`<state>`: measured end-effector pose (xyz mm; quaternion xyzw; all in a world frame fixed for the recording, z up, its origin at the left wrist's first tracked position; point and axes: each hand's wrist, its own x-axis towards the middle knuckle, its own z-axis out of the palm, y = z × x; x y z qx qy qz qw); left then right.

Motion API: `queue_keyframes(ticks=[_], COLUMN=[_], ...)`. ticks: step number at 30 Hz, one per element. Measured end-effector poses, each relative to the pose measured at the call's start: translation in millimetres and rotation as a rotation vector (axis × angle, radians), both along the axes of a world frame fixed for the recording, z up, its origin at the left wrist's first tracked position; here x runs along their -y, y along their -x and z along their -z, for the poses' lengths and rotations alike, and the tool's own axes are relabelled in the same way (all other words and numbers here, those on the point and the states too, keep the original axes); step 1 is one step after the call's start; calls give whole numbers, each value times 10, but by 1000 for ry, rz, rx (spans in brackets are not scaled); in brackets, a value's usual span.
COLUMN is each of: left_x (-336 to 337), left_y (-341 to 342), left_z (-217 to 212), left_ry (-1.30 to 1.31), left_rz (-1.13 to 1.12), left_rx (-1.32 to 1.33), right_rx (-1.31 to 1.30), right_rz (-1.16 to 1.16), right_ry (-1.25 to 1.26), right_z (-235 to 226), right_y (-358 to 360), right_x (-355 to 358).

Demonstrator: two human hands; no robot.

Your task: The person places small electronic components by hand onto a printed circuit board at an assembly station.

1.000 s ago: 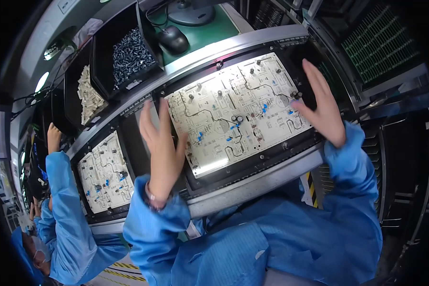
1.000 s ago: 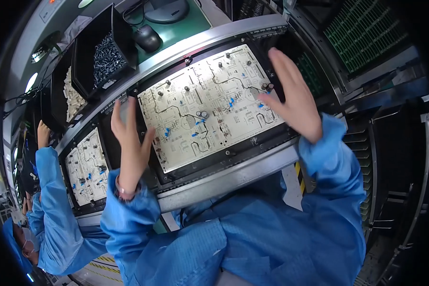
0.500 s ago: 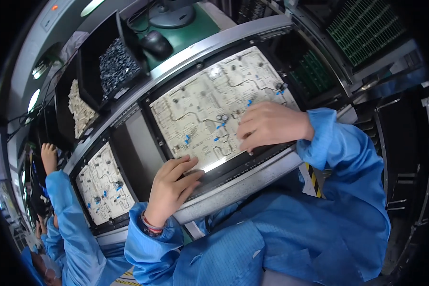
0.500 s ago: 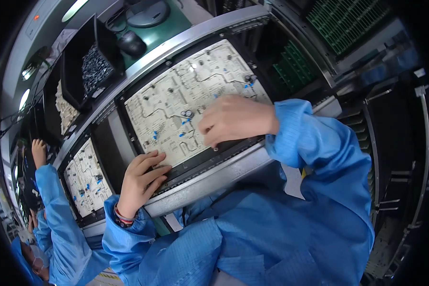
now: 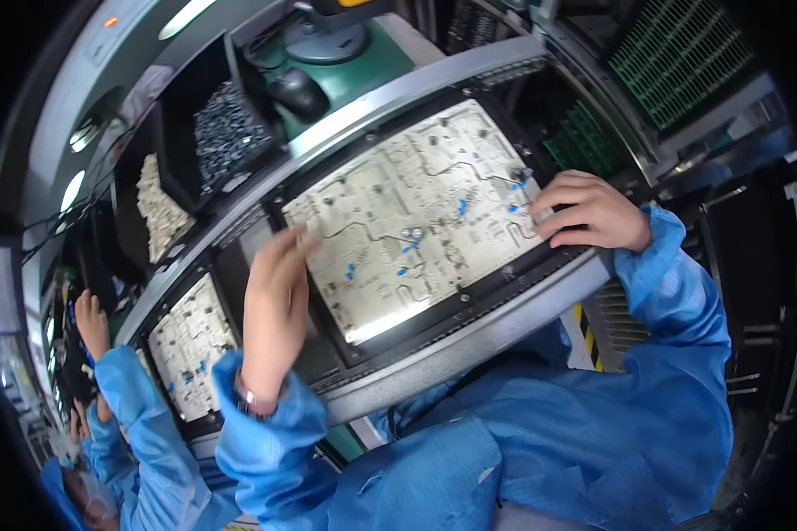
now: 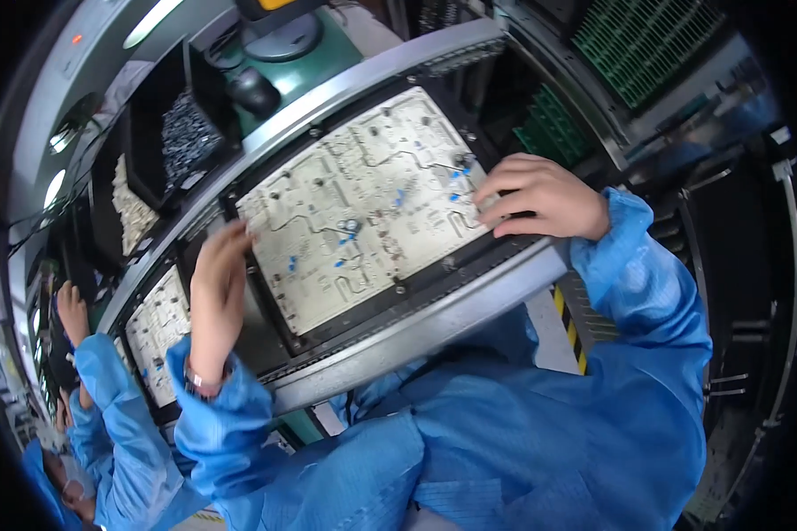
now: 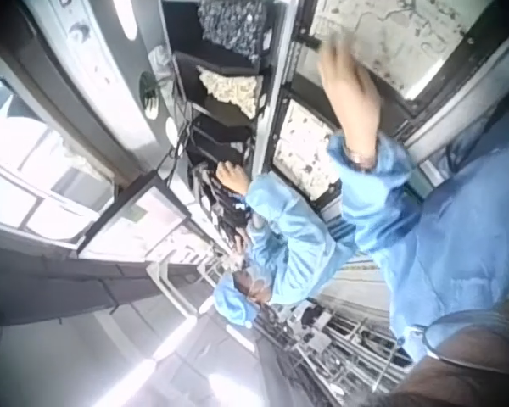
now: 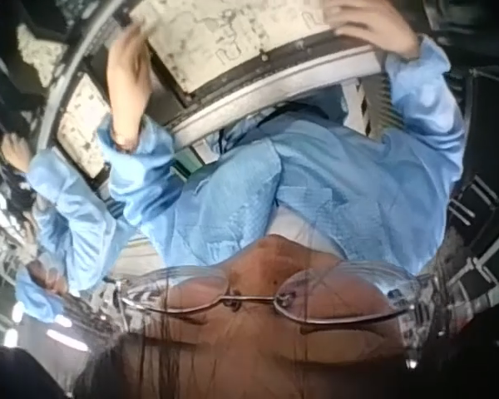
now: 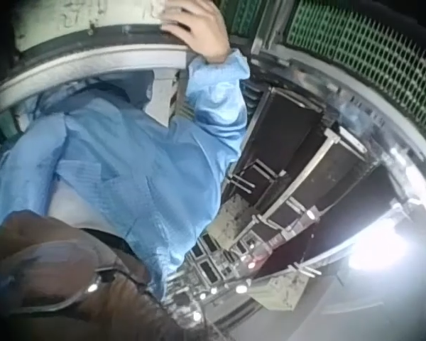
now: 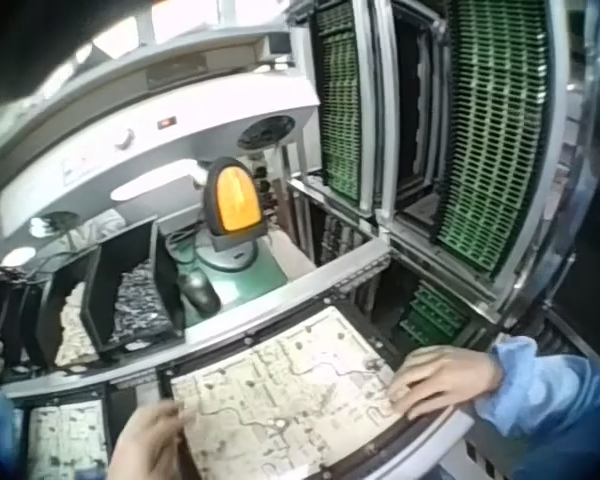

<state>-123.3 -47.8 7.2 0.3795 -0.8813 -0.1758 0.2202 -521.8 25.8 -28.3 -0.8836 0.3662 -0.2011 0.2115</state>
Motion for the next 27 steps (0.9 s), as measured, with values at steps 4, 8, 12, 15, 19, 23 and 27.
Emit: queue_keyframes(ticks=[4,8,12,15,19,23,27], left_x=[427,530,458,578,524,469,487], left_y=[-66,-187,-81,-99,-111,-99,-139], left_z=[363,675,627,692,689,629,660], left_ry=[188,233,18,380,352,283,322], left_rz=[-134,-143,-310,-138,-197,-241,-219], left_rx=[-32,63,6,113,144,174,202], right_rx=[-81,-152,35,47,-137,-76,171], right_rz=[91,117,307,270,445,502,721], right_ry=[105,13,166,210,388,391,192], right_z=[45,-315,-492,-244,262,394,501], right_y=[-145,-277,-681,-1096,-1470,-1515,-1688], right_x=[-82,63,435,939,1422,1505,1462])
